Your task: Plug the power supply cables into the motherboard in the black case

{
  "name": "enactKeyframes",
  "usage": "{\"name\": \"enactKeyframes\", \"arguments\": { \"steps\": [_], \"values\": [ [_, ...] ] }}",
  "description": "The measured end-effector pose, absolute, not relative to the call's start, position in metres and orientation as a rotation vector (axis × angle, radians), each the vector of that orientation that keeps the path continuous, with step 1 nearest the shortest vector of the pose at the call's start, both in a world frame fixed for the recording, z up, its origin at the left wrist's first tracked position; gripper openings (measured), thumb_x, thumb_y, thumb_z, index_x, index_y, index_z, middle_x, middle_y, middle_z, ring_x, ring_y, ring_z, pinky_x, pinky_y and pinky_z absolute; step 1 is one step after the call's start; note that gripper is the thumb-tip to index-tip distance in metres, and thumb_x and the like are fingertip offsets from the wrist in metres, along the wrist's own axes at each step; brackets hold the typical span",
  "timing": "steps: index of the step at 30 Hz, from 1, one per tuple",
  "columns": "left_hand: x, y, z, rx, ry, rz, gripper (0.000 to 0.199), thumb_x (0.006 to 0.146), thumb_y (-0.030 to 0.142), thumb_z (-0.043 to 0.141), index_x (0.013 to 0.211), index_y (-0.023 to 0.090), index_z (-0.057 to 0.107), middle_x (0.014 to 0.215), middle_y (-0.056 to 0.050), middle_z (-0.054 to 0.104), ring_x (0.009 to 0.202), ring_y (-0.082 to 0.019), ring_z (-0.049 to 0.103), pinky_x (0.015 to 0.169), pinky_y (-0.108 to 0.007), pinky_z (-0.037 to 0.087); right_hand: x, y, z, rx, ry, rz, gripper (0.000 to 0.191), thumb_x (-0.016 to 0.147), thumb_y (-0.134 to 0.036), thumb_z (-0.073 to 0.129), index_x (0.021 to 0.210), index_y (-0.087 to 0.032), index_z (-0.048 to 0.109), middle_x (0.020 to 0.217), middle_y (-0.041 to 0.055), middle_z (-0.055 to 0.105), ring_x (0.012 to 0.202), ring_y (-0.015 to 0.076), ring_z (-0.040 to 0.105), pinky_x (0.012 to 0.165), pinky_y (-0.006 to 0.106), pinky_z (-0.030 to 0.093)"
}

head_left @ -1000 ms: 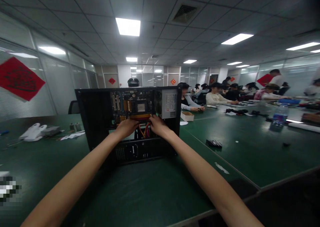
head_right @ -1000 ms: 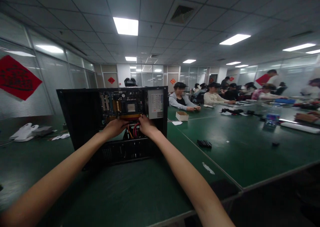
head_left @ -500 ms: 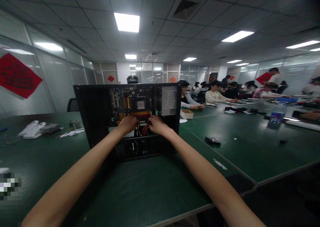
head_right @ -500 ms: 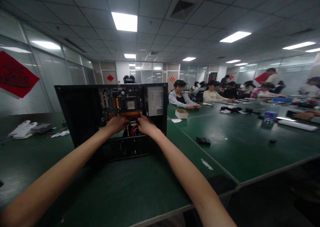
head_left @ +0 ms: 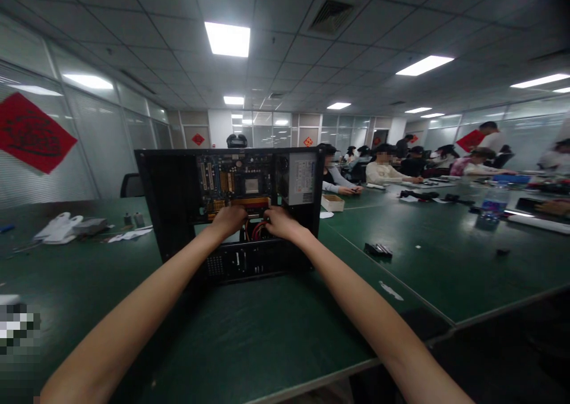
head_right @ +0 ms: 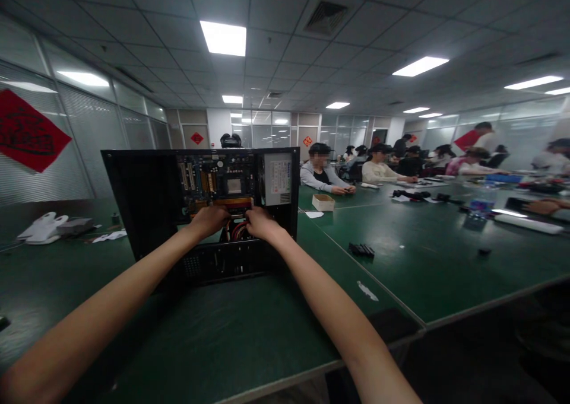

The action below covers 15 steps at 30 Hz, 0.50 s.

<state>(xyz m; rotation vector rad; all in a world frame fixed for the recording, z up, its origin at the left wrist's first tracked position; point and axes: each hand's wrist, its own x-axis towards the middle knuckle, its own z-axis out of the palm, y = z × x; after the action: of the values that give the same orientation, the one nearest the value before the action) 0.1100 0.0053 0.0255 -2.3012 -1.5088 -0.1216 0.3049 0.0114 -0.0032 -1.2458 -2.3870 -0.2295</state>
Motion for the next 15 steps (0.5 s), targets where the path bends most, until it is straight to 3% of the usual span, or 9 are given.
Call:
{"name": "enactKeyframes", "arguments": {
  "steps": [15],
  "values": [
    [0.1058, 0.0078, 0.0230, -2.228, -1.468, -0.143, 0.031, 0.094, 0.024, 0.046, 0.105, 0.015, 0.073, 0.109, -0.017, 0.071, 0.101, -0.031, 0.068, 0.081, -0.037, 0.053, 0.3017, 0.0136, -0.0005, -1.112, -2.453, -0.338, 0.018, 0.087, -0.014, 0.054, 0.104, -0.013, 0.063, 0.110, 0.0119, 0.062, 0.103, 0.0218, 0.060, 0.084, 0.028, 0.043]
  ]
}}
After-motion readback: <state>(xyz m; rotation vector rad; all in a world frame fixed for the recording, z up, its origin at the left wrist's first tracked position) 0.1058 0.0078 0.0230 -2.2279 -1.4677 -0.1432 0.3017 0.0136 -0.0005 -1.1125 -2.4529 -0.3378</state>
